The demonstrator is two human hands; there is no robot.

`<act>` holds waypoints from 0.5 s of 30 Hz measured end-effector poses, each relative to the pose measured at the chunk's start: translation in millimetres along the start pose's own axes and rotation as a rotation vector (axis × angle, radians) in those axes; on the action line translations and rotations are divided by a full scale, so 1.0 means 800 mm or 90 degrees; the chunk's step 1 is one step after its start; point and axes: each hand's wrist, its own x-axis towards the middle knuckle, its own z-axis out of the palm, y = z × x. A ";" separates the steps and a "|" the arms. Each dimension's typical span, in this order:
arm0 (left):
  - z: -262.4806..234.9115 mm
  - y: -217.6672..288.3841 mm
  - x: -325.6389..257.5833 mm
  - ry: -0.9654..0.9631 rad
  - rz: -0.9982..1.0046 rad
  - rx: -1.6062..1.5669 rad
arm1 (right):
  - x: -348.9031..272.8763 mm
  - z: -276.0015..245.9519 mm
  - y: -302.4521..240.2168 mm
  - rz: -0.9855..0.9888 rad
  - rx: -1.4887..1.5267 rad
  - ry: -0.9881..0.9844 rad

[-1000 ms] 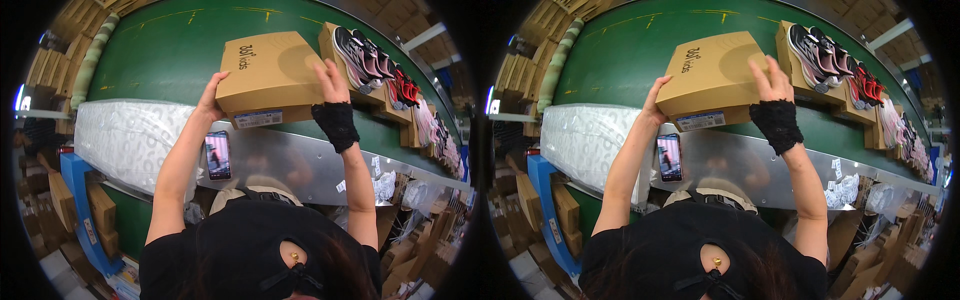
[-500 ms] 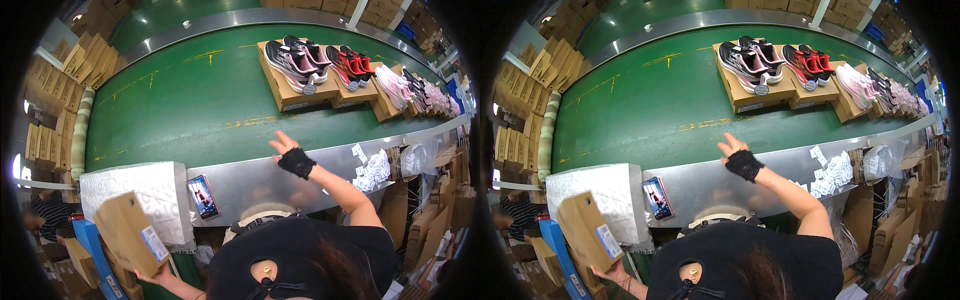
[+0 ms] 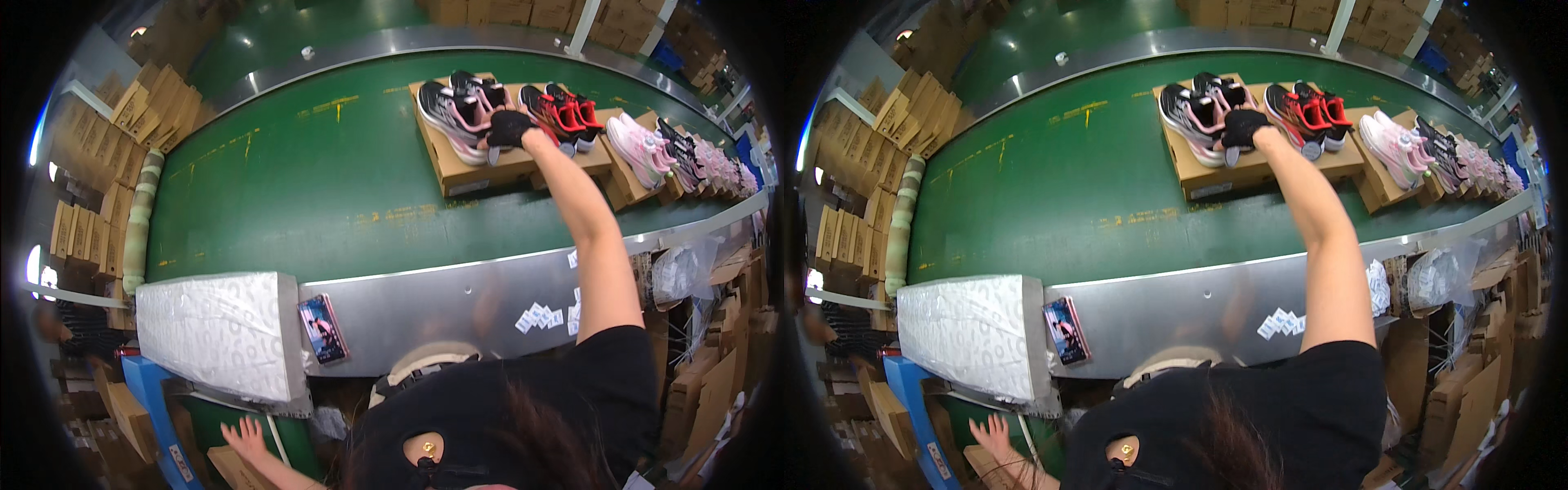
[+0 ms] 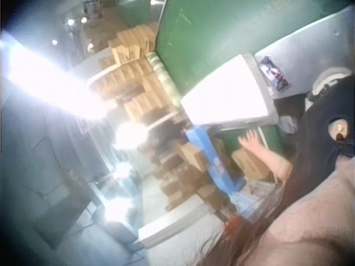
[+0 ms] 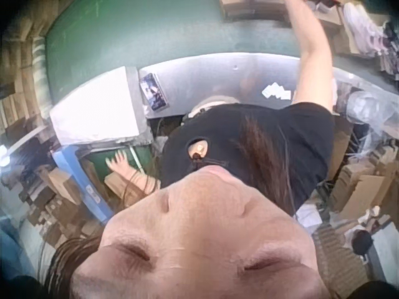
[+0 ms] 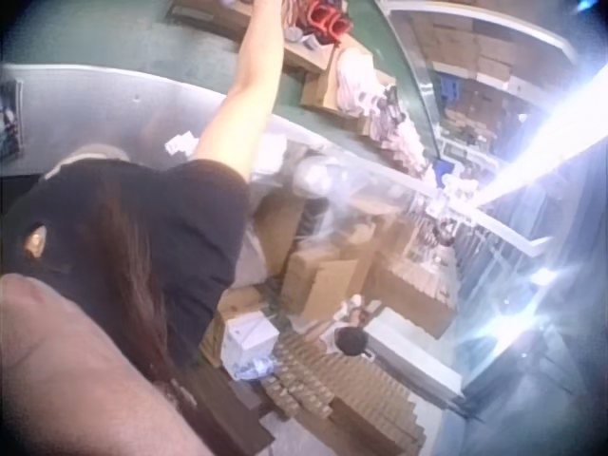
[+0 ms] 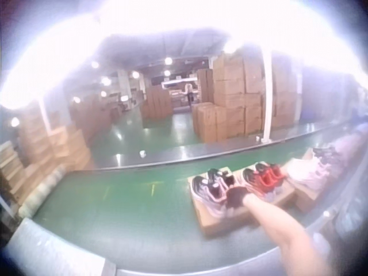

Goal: The person packs shoes by lining shoe boxes with wrapping paper, placing shoes inside, folding the paper over them, and closing the boxes.

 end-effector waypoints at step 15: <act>0.408 -0.118 -0.305 -0.844 0.492 0.334 | -0.209 -0.145 -0.153 -0.401 0.339 -0.248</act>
